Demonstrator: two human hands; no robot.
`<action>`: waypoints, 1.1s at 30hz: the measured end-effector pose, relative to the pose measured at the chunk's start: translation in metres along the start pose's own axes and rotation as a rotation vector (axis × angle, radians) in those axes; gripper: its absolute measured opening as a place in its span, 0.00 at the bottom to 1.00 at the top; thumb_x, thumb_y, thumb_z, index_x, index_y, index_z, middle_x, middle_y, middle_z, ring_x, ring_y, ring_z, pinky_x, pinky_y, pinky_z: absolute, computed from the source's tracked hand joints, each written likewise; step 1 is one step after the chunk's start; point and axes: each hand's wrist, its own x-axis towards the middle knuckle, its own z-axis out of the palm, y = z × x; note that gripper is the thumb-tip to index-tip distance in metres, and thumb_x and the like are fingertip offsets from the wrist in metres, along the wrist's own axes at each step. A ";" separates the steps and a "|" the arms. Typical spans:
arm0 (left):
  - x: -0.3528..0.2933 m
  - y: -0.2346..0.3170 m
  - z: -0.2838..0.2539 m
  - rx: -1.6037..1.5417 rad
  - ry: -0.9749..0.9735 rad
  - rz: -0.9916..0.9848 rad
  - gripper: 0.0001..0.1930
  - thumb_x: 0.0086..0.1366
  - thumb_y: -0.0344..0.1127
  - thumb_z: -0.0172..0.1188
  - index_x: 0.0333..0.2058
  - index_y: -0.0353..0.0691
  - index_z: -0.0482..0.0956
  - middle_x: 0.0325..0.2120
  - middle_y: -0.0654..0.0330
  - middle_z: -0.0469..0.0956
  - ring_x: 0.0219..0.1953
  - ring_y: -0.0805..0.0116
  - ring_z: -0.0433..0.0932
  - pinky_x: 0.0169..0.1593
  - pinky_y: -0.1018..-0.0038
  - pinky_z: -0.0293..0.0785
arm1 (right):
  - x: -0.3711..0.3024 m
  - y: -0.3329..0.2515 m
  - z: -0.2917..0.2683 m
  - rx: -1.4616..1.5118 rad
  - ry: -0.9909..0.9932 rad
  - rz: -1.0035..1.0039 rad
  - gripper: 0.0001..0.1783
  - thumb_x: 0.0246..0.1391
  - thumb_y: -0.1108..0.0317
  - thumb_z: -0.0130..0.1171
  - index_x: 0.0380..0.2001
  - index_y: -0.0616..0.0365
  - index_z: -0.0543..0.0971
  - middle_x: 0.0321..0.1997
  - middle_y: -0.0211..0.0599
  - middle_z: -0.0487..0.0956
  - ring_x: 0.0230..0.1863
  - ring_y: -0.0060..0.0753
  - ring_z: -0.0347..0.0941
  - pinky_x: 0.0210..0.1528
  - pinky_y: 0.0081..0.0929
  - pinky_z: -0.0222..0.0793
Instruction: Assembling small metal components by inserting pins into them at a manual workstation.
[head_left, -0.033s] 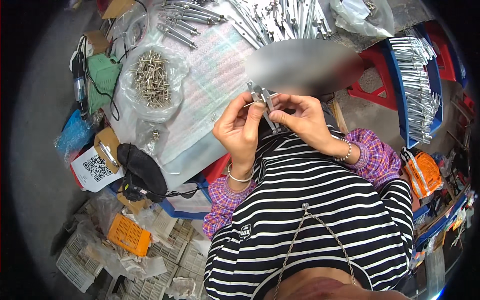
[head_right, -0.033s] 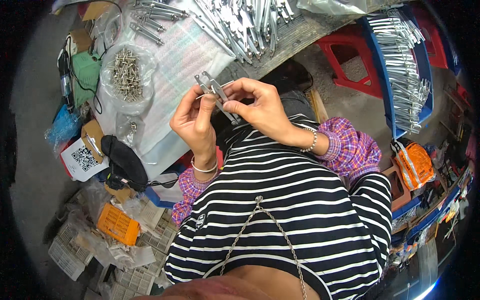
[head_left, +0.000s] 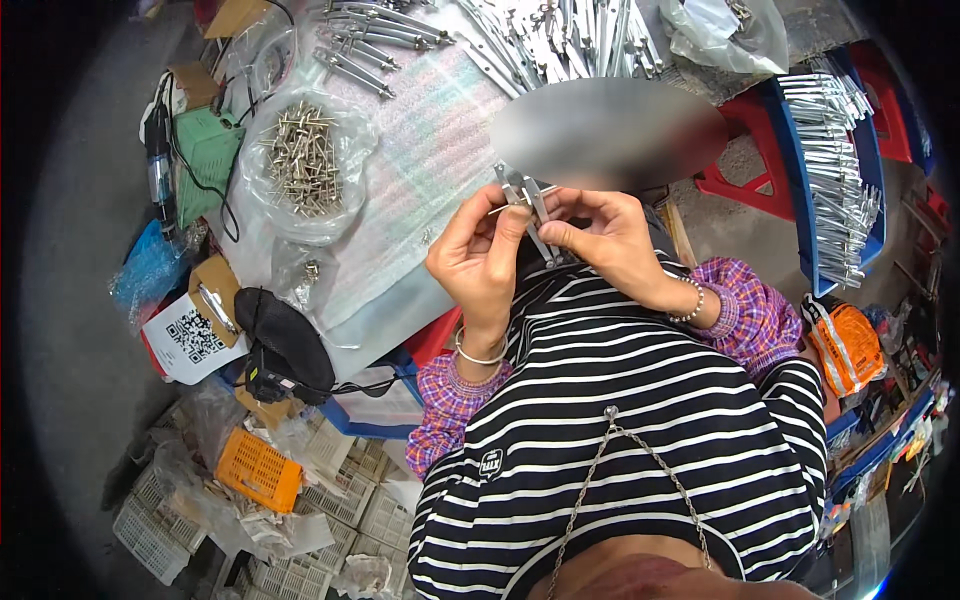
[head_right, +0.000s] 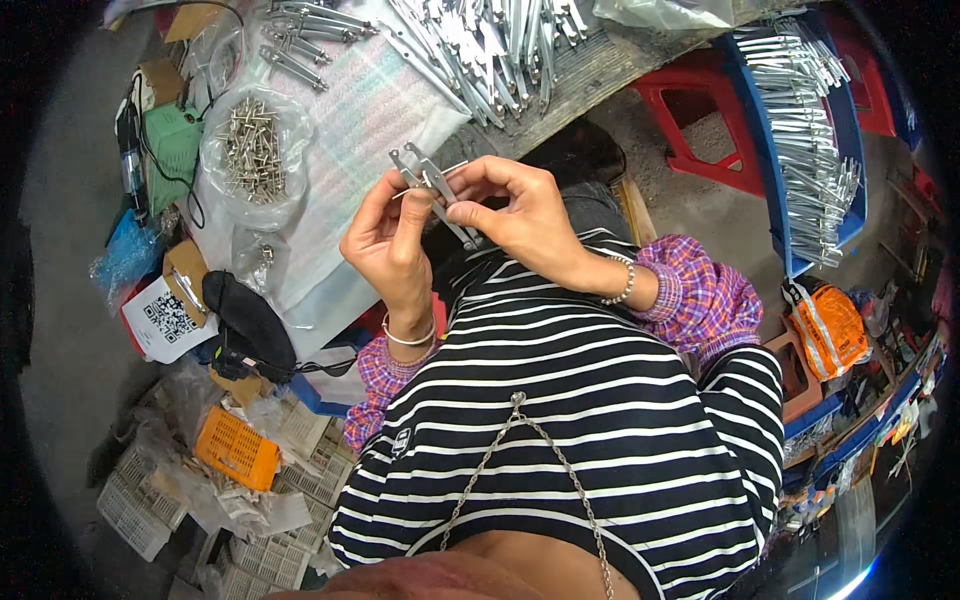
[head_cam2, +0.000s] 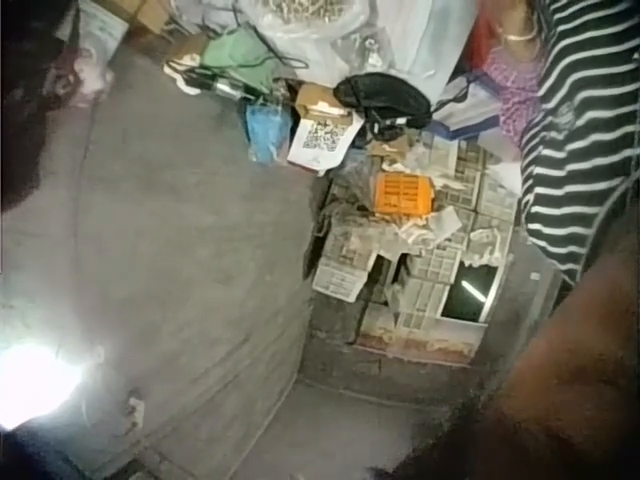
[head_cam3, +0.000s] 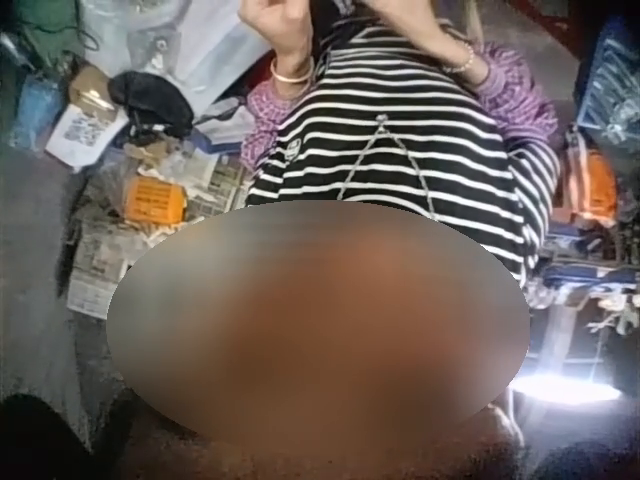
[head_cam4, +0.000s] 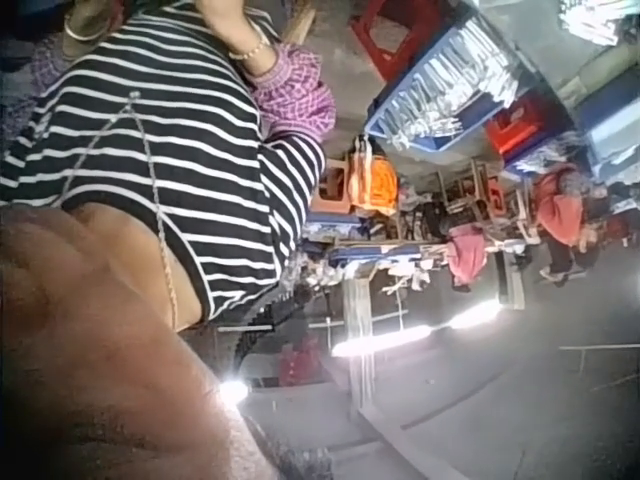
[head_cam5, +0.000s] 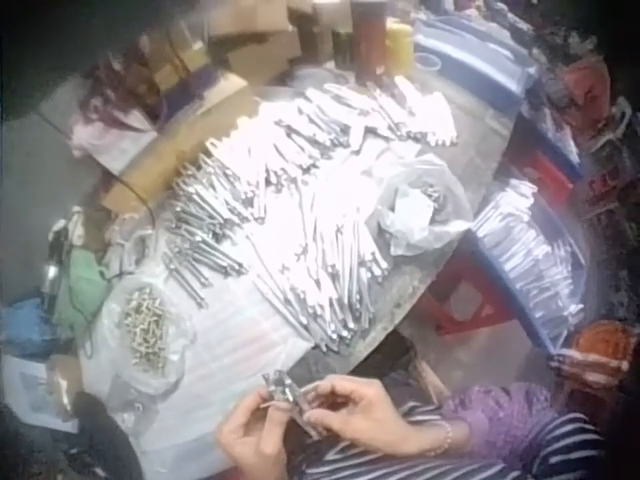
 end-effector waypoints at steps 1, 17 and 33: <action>0.000 0.000 0.000 -0.004 -0.003 -0.005 0.11 0.54 0.21 0.60 0.37 0.26 0.75 0.27 0.60 0.76 0.28 0.79 0.73 0.33 0.85 0.70 | 0.000 -0.001 0.000 0.008 0.001 0.007 0.11 0.46 0.80 0.58 0.36 0.65 0.74 0.34 0.31 0.75 0.36 0.18 0.70 0.40 0.16 0.67; 0.009 0.005 -0.003 -0.110 -0.122 -0.215 0.17 0.52 0.17 0.58 0.42 0.25 0.69 0.35 0.54 0.75 0.37 0.71 0.75 0.42 0.78 0.73 | 0.006 -0.008 -0.006 -0.197 -0.026 0.019 0.13 0.46 0.77 0.60 0.37 0.65 0.74 0.35 0.30 0.75 0.35 0.16 0.70 0.36 0.14 0.68; 0.012 -0.004 -0.006 -0.138 -0.145 -0.185 0.15 0.52 0.17 0.57 0.40 0.28 0.69 0.32 0.58 0.73 0.33 0.77 0.73 0.38 0.81 0.72 | 0.004 -0.009 -0.009 -0.405 -0.046 -0.042 0.12 0.41 0.74 0.62 0.32 0.67 0.76 0.24 0.36 0.76 0.25 0.18 0.72 0.24 0.15 0.67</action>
